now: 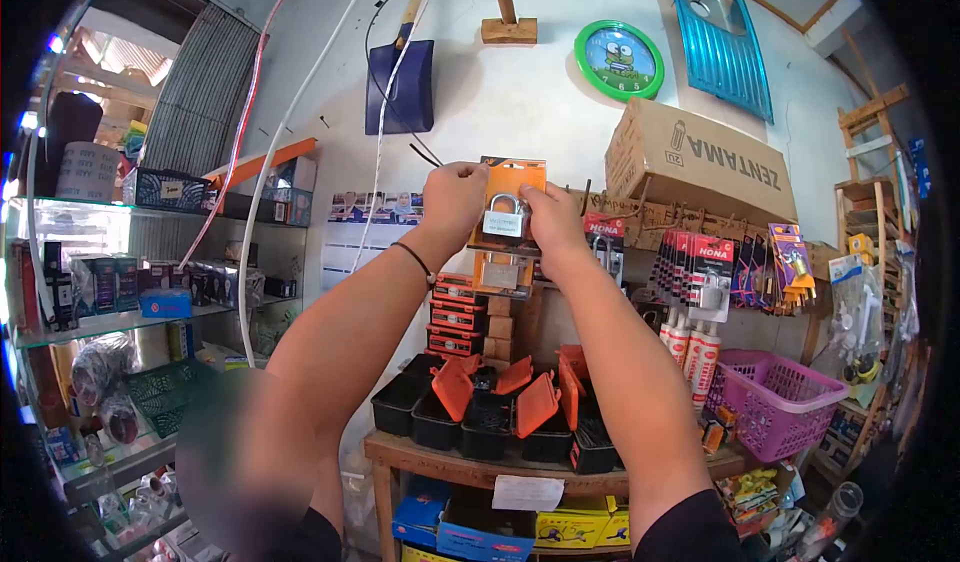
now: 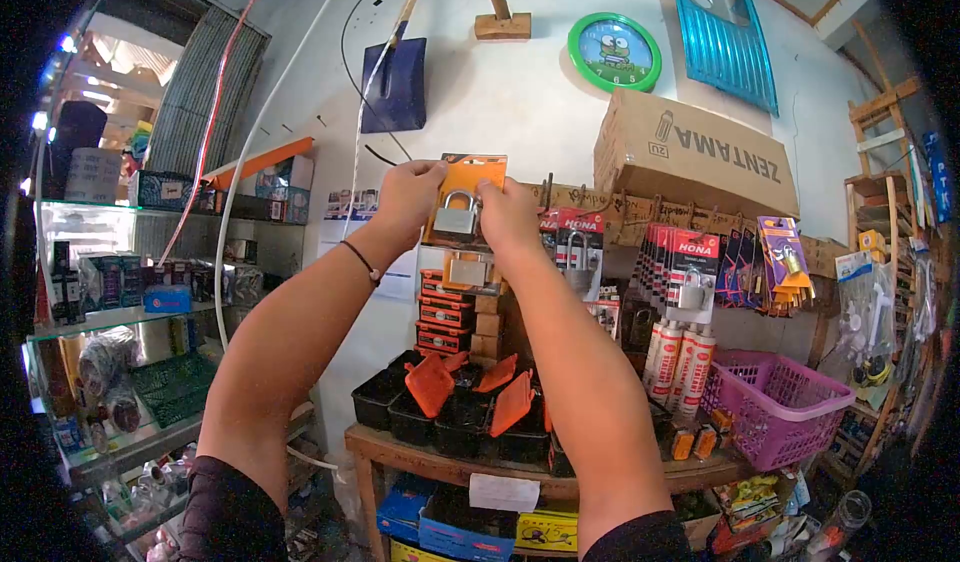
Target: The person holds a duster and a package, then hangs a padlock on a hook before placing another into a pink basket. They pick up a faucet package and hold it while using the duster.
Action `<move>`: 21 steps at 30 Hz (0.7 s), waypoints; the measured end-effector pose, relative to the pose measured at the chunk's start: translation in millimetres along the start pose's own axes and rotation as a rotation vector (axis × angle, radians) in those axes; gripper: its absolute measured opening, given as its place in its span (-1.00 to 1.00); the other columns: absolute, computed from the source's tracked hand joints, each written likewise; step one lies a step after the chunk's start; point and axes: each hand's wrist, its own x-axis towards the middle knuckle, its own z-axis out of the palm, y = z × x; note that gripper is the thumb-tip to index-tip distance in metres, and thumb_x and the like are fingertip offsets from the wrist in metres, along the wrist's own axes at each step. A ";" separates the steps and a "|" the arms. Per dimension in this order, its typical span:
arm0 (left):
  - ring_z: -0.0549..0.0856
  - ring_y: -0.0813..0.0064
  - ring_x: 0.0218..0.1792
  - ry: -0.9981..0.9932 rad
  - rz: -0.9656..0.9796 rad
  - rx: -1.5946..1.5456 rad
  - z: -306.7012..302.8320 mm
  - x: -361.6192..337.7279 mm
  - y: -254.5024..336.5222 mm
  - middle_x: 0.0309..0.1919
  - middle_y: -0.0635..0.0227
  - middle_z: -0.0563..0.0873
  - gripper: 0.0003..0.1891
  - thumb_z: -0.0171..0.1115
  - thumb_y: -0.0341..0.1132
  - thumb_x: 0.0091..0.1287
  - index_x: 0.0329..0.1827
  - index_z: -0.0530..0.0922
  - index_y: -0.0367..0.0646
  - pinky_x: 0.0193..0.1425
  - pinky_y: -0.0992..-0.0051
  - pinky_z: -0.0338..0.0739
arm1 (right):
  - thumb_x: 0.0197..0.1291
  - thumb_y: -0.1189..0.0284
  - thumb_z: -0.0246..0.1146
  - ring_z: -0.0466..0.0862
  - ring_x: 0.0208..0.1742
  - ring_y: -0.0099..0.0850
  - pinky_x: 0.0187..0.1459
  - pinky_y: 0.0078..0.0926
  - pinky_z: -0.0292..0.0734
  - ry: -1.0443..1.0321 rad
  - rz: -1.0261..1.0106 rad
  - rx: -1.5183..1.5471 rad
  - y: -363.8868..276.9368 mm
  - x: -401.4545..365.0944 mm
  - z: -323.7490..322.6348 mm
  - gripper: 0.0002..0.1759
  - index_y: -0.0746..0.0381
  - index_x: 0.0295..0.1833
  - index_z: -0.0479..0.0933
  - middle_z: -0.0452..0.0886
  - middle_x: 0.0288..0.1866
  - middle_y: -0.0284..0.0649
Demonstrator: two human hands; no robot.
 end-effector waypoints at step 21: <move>0.62 0.49 -0.39 -0.042 -0.055 0.372 -5.9 -37.3 -45.6 -0.37 0.18 0.66 -0.65 0.18 -0.31 0.12 -0.08 0.52 -0.34 -0.31 0.55 0.50 | 0.13 0.27 0.02 0.51 -0.08 0.04 -0.05 -0.19 0.36 0.066 0.134 -0.507 43.2 -14.4 -2.4 -0.58 0.48 -0.20 0.47 0.54 -0.26 0.17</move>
